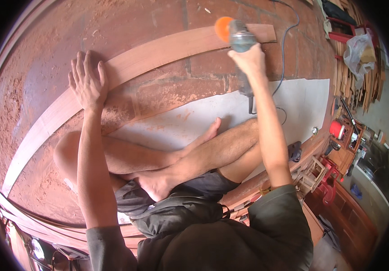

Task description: The person sits on the floor and uses an electric sander to smooth a long, curved piece of wood. They hold the wood steady with one hand while operating the sander with the other, moving it along the length of the wood.

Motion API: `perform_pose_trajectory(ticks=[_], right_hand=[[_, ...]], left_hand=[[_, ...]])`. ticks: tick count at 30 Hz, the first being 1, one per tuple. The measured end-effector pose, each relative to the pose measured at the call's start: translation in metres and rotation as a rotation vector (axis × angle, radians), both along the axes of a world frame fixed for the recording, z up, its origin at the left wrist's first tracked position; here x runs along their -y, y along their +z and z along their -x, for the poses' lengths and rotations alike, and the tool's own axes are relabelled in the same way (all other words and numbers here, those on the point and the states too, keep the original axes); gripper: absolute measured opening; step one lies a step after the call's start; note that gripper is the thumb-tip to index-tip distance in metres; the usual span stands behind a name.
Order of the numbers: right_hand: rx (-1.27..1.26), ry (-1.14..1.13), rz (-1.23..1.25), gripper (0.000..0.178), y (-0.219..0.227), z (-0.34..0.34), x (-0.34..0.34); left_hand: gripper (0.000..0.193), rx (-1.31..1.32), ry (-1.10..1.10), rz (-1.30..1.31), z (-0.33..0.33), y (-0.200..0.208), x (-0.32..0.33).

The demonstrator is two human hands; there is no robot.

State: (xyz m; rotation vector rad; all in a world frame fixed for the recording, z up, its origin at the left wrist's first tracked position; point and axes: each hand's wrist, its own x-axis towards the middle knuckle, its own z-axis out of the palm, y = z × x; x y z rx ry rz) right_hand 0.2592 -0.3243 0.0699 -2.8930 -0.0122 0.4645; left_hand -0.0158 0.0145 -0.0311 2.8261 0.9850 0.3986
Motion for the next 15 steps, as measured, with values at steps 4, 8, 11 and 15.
perform_pose_trajectory(ticks=[4,8,11,15], right_hand=[[-0.001,0.143,-0.02,0.081,0.008,0.04,-0.061],[-0.031,0.178,-0.019,0.084,0.009,0.047,-0.078],[-0.055,0.108,-0.015,0.084,0.01,0.022,-0.045],[0.019,-0.047,0.088,0.079,-0.005,-0.006,-0.006]], left_hand=[[0.058,0.006,0.006,0.013,-0.002,-0.003,-0.002],[0.059,0.005,0.031,0.023,-0.001,-0.003,-0.001],[0.058,0.016,0.039,0.029,-0.002,-0.003,0.0],[0.056,0.028,0.025,0.005,0.002,-0.001,0.004]])
